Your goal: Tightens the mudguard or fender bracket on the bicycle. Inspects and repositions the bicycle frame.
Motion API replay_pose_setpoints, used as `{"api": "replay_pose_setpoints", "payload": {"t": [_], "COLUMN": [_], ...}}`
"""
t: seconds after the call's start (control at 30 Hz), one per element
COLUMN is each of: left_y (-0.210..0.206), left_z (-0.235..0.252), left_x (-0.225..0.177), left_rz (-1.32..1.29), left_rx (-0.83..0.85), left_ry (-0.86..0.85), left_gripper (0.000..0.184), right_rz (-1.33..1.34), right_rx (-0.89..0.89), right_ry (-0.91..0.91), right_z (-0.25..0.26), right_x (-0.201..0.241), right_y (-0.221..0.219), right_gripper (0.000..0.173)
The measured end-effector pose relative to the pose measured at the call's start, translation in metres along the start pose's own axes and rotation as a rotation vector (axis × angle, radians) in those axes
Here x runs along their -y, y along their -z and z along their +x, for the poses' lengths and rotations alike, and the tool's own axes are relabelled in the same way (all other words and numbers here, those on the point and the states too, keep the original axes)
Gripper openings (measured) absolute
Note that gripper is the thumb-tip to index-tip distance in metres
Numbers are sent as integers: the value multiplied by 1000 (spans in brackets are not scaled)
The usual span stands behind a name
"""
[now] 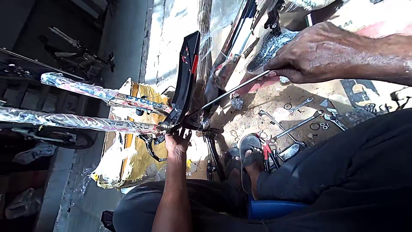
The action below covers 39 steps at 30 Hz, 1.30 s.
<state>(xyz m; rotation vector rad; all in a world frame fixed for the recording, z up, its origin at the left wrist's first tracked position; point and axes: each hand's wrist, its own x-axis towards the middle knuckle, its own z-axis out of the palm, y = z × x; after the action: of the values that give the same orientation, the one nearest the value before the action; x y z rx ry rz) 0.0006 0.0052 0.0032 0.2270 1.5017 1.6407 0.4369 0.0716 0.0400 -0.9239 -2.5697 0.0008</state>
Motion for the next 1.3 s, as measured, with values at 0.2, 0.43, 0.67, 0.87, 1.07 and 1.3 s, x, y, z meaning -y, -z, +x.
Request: {"api": "replay_pose_setpoints", "payload": {"t": [0.2,0.43,0.67,0.87,1.07,1.3], "left_y": [0,0,0,1,-3,3], "left_z": [1,2,3,-3,-6,-6], "left_x": [-1,-1,-4,-2,-4,-5], "left_rz": [-8,-16,-6,2,8,0], "left_rx": [-2,-9,5,32,7,17], "left_ry": [6,10,24,11,16,31], "left_gripper": [42,39,41,39,40,43], "right_rz": [283,-53,1415,1204,1792,1741], "right_rx": [248,-204,-103,-180,-41,-913], "right_ry": [-274,150,-773,-1262,-718,-1648], "right_z": [15,19,40,39,23,49], "right_x": [2,0,-25,-7,-30,-8], "right_y": [12,7,13,-13,-3,-42], "right_gripper": [17,48,83,64,72,18]}}
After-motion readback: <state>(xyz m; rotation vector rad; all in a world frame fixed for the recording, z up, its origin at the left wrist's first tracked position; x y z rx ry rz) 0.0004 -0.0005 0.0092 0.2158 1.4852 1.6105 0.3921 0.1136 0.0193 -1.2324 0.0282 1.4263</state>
